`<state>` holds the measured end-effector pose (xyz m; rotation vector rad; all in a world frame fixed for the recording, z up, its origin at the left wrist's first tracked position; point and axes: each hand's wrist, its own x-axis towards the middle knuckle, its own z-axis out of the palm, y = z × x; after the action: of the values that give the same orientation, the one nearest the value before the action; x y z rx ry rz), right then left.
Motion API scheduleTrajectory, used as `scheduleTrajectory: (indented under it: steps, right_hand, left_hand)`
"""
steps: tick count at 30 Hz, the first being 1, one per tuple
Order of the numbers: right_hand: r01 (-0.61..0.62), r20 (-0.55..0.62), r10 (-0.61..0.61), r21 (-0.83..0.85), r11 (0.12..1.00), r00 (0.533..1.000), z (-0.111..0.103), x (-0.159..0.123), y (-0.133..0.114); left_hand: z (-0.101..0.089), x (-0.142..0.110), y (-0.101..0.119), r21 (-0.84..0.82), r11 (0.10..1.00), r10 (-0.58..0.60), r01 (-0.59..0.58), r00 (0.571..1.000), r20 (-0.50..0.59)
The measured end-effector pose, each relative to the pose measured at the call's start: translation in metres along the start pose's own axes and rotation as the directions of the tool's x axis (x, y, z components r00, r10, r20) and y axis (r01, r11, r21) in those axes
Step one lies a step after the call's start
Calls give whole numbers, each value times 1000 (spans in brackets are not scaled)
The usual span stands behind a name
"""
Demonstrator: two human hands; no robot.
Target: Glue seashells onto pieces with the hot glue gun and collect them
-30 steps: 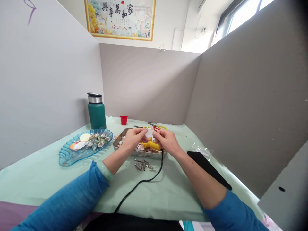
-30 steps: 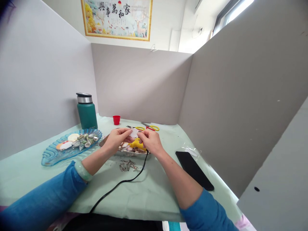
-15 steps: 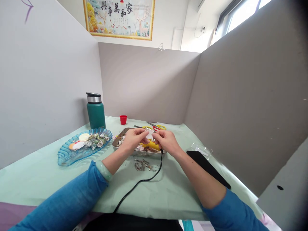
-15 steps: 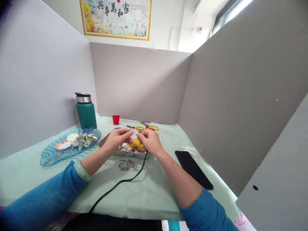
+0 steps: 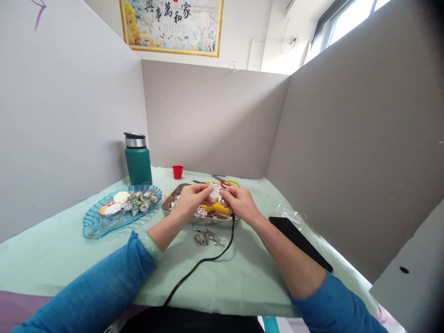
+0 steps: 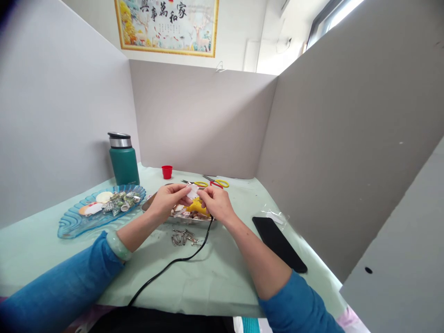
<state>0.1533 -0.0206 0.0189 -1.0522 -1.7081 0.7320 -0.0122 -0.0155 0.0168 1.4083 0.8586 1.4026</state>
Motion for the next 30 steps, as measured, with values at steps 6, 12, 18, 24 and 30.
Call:
scheduleTrajectory:
  steps: [6,12,18,24,30]
  right_hand:
    - [-27,36,26,14,1000,999,-3,1,-2]
    - [-13,52,12,3,1000,999,-4,2,1]
    - [16,58,-15,-10,1000,998,-5,1,1]
    - [-3,29,4,-21,1000,1000,-4,1,-1]
    - [-26,14,26,-11,1000,1000,-2,2,3]
  left_hand:
    - [1,-1,-1,-19,1000,-12,12,1000,3]
    - [1,-1,-2,-21,1000,-14,15,1000,7]
    - [1,-2,-1,-39,999,-15,15,1000,13]
    - [1,-3,1,-35,999,-7,8,1000,17]
    - [2,-2,-1,-31,1000,5,-5,1000,11]
